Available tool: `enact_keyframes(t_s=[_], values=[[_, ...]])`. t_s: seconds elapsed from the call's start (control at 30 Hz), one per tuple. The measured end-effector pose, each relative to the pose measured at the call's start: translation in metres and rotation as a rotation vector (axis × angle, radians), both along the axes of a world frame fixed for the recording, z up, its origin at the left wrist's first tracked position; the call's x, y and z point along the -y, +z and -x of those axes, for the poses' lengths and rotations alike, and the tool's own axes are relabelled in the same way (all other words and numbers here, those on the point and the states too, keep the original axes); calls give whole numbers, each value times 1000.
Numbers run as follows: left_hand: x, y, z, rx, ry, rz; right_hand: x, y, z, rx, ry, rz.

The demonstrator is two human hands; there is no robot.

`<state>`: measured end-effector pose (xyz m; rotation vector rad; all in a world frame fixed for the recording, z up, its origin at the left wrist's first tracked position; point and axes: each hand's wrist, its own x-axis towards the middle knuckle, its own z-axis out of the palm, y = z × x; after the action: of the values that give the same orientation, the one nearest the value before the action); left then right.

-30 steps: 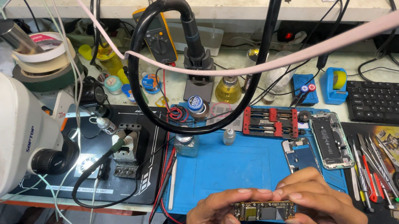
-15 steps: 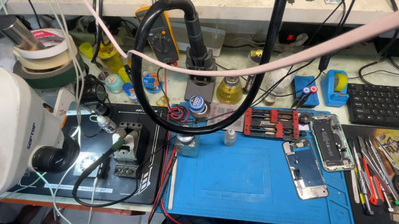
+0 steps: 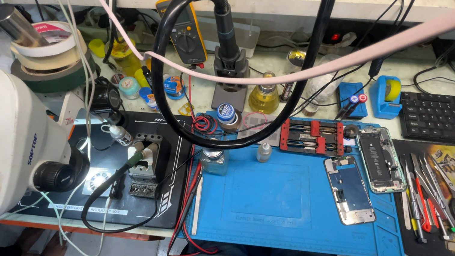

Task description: The person handles a small circuit board, wipes it with a cloth, and uses a multimeter to test electrical continuity. They connect probes to the board and adjust the multimeter settings while working at a cluttered electronics repair bench.

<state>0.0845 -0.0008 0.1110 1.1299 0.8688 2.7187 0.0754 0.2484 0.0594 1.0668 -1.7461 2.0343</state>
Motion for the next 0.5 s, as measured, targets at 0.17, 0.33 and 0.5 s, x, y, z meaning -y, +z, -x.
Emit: enact_keyframes(t_s=[0.17, 0.33, 0.5], values=[[2, 0, 0, 17, -5, -6, -4, 0, 2, -30, -13, -47], [-1, -9, 1, 111, 14, -7, -3, 18, 1, -122, -102, -197], [-6, -24, 3, 373, -64, -43, 25, 41, 4, -176, -291, -285]])
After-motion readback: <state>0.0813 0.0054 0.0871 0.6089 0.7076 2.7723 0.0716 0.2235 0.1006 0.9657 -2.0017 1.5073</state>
